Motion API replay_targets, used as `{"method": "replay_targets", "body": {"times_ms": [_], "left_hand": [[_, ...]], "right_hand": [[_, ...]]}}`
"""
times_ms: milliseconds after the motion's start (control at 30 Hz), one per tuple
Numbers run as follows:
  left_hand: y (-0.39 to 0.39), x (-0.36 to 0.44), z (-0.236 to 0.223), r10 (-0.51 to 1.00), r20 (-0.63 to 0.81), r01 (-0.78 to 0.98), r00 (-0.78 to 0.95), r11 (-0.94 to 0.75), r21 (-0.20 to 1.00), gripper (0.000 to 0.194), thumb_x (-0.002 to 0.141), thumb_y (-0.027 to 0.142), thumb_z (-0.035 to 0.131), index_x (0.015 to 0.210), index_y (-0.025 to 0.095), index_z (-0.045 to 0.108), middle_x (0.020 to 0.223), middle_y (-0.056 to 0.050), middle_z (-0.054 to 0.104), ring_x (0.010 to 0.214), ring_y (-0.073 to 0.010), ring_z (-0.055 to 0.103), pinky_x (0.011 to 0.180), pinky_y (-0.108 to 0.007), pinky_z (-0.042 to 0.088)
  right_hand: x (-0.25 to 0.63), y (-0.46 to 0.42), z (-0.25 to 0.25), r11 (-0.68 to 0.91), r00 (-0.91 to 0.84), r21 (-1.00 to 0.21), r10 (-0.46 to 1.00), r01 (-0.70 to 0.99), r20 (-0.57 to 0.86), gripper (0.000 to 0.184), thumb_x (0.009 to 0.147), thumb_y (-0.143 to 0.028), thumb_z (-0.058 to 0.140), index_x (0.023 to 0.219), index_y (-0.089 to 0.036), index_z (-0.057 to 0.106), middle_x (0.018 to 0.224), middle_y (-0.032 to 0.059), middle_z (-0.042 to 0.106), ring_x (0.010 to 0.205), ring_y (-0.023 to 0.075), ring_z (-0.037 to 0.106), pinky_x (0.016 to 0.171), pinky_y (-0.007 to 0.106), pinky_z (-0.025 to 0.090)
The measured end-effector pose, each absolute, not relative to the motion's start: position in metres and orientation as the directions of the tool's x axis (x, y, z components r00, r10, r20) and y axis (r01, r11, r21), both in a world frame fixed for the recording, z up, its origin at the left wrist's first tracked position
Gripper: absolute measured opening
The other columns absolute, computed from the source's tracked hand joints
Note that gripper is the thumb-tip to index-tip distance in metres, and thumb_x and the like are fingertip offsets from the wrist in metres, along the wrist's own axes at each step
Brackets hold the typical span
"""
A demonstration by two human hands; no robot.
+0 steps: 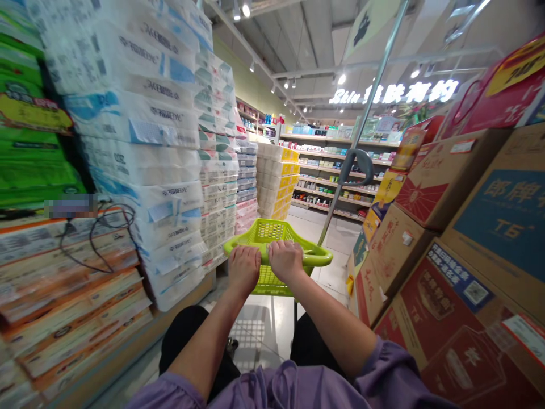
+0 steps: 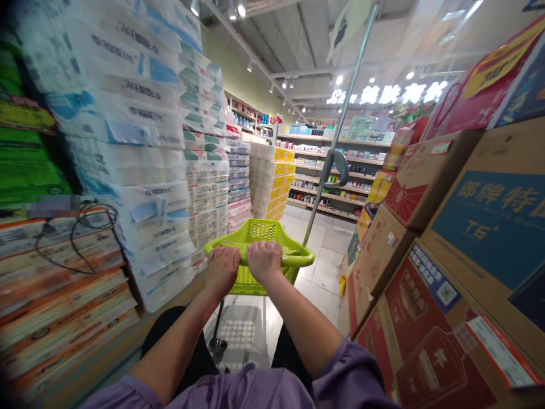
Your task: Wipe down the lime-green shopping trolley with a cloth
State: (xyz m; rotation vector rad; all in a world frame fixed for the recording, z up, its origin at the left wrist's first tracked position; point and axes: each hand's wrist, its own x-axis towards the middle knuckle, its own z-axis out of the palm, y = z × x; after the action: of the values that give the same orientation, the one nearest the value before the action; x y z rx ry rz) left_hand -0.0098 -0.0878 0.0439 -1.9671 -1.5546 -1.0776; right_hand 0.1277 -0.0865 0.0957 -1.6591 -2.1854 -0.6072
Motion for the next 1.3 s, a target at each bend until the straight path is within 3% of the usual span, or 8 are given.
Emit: {"method": "replay_targets", "body": {"times_ms": [233,467,600,733,833,967,1200,1300], "left_hand": [[-0.092,-0.011,0.049,0.628,0.772,0.942,0.096,-0.309,0.134,0.031,0.095,0.029,0.034,0.098,0.019,0.063,0.096,-0.009,0.067,0.099,-0.0243,0.055,0.100,-0.044,0.035],[-0.096,-0.011,0.043,0.629,0.771,0.929,0.097,-0.335,0.157,0.030,0.095,0.031,0.036,0.105,0.020,0.063,0.102,-0.008,0.067,0.103,-0.0244,0.055,0.101,-0.045,0.034],[-0.099,-0.010,0.042,0.639,0.764,0.934,0.089,-0.321,0.159,0.032,0.096,0.032,0.035,0.105,0.019,0.062,0.104,-0.008,0.067,0.104,-0.0239,0.054,0.103,-0.043,0.032],[-0.102,-0.009,0.042,0.640,0.763,0.939,0.085,-0.308,0.154,0.030,0.095,0.031,0.036,0.106,0.018,0.062,0.103,-0.008,0.067,0.103,-0.0242,0.053,0.103,-0.043,0.031],[-0.102,-0.008,0.043,0.641,0.764,0.938,0.079,-0.306,0.160,0.030,0.095,0.031,0.037,0.106,0.019,0.062,0.102,-0.008,0.067,0.104,-0.0248,0.054,0.103,-0.043,0.031],[-0.102,-0.007,0.043,0.640,0.765,0.936,0.075,-0.310,0.168,0.030,0.095,0.032,0.036,0.106,0.020,0.062,0.102,-0.008,0.067,0.104,-0.0252,0.054,0.102,-0.045,0.031],[-0.100,-0.010,0.042,0.633,0.770,0.940,0.082,-0.306,0.151,0.030,0.095,0.031,0.037,0.107,0.019,0.062,0.103,-0.008,0.067,0.105,-0.0256,0.053,0.103,-0.043,0.031],[-0.101,-0.008,0.043,0.639,0.765,0.941,0.080,-0.301,0.153,0.030,0.095,0.031,0.037,0.107,0.019,0.062,0.102,-0.009,0.067,0.104,-0.0254,0.053,0.103,-0.043,0.031]], "right_hand": [[0.120,-0.082,0.099,0.294,-0.315,0.118,0.829,0.948,0.463,0.042,0.100,-0.037,0.026,0.096,-0.017,0.063,0.095,0.0124,0.068,0.088,0.0241,0.062,0.081,0.041,0.038],[0.142,-0.109,0.078,0.391,-0.387,0.109,0.760,0.914,0.522,0.053,0.091,-0.048,0.048,0.137,-0.022,0.042,0.140,0.0127,0.047,0.127,0.0295,0.038,0.103,0.051,0.025],[0.170,-0.110,0.090,0.540,-0.539,0.103,0.766,0.835,0.349,0.065,0.082,-0.025,0.058,0.143,-0.025,0.036,0.149,0.0076,0.038,0.133,0.0268,0.034,0.105,0.045,0.030],[0.195,-0.097,0.122,0.603,-0.583,-0.032,0.782,0.797,0.221,0.059,0.076,-0.005,0.050,0.131,-0.026,0.055,0.133,0.0001,0.058,0.116,0.0186,0.054,0.091,0.026,0.044],[0.198,-0.090,0.144,0.493,-0.441,-0.107,0.841,0.864,0.314,0.048,0.081,-0.006,0.047,0.120,-0.029,0.063,0.112,-0.0051,0.070,0.097,0.0149,0.063,0.079,0.021,0.047],[0.179,-0.090,0.142,0.320,-0.258,-0.029,0.812,0.947,0.523,0.038,0.092,-0.016,0.041,0.124,-0.027,0.058,0.124,0.0034,0.063,0.109,0.0189,0.057,0.087,0.028,0.044],[0.158,-0.114,0.081,0.383,-0.338,-0.008,0.826,0.924,0.450,0.048,0.095,-0.043,0.040,0.138,-0.024,0.044,0.145,0.0080,0.044,0.130,0.0285,0.039,0.102,0.045,0.033],[0.168,-0.121,0.080,0.475,-0.463,0.078,0.787,0.876,0.409,0.051,0.096,-0.033,0.039,0.144,-0.019,0.035,0.152,0.0097,0.033,0.137,0.0269,0.031,0.107,0.042,0.028]]}}
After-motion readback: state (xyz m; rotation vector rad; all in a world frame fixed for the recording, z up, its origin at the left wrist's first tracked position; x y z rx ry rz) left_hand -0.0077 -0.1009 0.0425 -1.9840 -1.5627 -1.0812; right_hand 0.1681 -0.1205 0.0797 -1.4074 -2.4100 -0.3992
